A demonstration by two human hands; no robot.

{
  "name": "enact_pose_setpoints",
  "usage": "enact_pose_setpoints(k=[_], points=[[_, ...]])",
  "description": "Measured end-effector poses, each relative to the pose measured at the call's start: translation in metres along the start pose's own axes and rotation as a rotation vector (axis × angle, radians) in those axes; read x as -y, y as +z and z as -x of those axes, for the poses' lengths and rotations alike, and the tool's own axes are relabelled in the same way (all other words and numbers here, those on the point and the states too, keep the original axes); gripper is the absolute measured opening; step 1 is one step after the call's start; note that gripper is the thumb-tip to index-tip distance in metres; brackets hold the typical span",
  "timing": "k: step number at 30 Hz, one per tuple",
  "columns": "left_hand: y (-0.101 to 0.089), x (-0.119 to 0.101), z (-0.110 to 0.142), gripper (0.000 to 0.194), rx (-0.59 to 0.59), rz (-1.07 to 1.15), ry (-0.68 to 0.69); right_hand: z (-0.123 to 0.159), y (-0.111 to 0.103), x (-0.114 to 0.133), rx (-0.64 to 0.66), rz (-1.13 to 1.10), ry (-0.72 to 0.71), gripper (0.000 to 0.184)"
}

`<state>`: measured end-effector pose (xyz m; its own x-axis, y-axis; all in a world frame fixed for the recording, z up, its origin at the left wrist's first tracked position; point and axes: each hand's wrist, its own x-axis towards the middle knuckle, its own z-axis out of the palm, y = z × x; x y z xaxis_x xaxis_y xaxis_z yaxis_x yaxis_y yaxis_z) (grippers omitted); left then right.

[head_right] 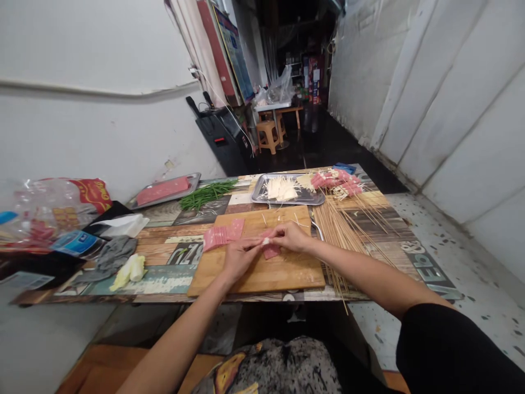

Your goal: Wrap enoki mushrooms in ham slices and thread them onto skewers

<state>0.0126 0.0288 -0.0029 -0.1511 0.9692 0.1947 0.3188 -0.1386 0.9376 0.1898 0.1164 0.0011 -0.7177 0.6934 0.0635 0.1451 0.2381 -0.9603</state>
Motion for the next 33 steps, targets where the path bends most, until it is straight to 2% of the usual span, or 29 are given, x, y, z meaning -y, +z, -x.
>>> enact_pose_setpoints(k=[3, 6, 11, 14, 18, 21, 26, 28, 33], points=[[0.005, 0.005, 0.003, 0.008, 0.007, -0.077, 0.070, 0.005, -0.004, -0.007, -0.013, 0.287, -0.247, 0.018], [0.005, 0.005, 0.004, 0.008, 0.087, -0.172, 0.162, 0.009, -0.006, -0.010, 0.052, 0.509, -0.479, 0.023], [-0.002, -0.003, 0.008, 0.023, 0.274, -0.392, 0.352, 0.008, -0.007, -0.010, 0.157, 0.661, -0.680, 0.025], [-0.006, -0.004, 0.011, 0.028, 0.336, -0.527, 0.469, 0.009, -0.011, -0.008, 0.226, 0.889, -0.795, 0.026], [-0.008, -0.004, 0.012, 0.028, 0.363, -0.613, 0.541, 0.011, -0.014, -0.004, 0.334, 1.164, -0.832, 0.026], [-0.006, -0.004, 0.007, 0.023, 0.370, -0.647, 0.535, 0.012, -0.015, -0.004, 0.390, 1.236, -0.839, 0.028], [0.001, -0.003, 0.002, 0.026, 0.390, -0.717, 0.561, 0.012, -0.009, -0.012, 0.340, 1.271, -0.786, 0.034], [0.002, -0.003, 0.004, 0.027, 0.360, -0.716, 0.565, 0.013, -0.006, -0.015, 0.294, 1.191, -0.739, 0.034], [0.001, -0.001, 0.011, 0.023, 0.187, -0.576, 0.525, 0.013, -0.005, -0.010, 0.084, 0.733, -0.507, 0.027]])
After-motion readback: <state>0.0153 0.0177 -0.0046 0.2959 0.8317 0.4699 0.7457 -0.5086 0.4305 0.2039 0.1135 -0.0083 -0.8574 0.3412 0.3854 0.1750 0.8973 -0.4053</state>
